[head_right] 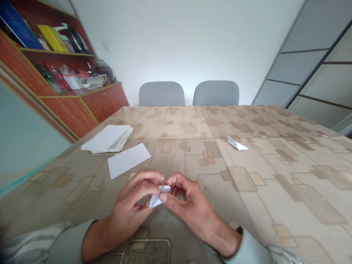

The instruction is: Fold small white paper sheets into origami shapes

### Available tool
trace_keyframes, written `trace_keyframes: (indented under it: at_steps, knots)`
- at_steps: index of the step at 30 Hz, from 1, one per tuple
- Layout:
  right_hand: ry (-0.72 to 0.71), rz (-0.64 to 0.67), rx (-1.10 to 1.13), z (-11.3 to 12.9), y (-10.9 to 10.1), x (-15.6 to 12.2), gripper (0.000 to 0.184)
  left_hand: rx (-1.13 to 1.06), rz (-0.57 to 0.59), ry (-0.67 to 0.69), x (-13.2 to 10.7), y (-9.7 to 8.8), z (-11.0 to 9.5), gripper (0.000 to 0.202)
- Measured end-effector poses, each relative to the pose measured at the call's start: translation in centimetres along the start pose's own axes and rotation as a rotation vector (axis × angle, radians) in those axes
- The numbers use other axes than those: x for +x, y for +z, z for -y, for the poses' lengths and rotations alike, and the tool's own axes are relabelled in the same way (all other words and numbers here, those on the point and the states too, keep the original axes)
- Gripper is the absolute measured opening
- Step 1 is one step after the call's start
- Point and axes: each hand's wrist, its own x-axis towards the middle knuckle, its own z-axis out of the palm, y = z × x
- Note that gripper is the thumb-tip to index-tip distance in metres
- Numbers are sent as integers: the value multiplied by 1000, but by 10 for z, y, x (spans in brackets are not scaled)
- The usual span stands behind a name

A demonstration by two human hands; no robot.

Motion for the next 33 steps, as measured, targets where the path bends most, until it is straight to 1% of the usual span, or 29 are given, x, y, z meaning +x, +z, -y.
trace_keyframes:
  at_steps: [2, 4, 7, 10, 12, 13, 15, 18, 20, 24, 27, 29, 33]
  knots:
    - [-4, -3, 1, -4, -1, 0, 21, 5, 18, 19, 0, 0, 0, 21]
    - [-12, -32, 1, -5, -3, 0, 23, -2, 7, -12, 2, 0, 0, 23]
    - [-29, -92, -43, 0, -2, -2, 31, -76, -68, -189, 6, 2, 1, 26]
    - [-45, -140, -268, 7, 3, -5, 34, -194, -149, -376, 7, 5, 2, 27]
    - [-44, -162, -439, 10, 7, -6, 37, -228, -152, -440, 6, 7, 2, 25]
    - [-45, -174, -506, 10, 8, -7, 36, -231, -142, -458, 5, 8, 2, 22]
    - [-63, -194, -595, 9, 10, -7, 28, -237, -115, -472, 3, 10, 0, 18]
    - [-113, -213, -655, 6, 8, -7, 13, -257, -78, -469, 1, 12, -4, 19]
    - [-133, -214, -667, 5, 6, -6, 13, -258, -56, -439, 1, 13, -6, 22]
    - [-175, -212, -680, 4, 4, -6, 20, -226, 4, -336, 1, 13, -9, 23]
    - [-206, -216, -692, 3, 4, -5, 20, -206, 33, -321, 0, 13, -10, 22]
    - [-224, -235, -705, 2, 5, -5, 16, -229, 24, -392, 0, 15, -10, 21]
    - [-256, -284, -736, 2, 6, -6, 11, -384, 33, -622, -1, 19, -10, 25]
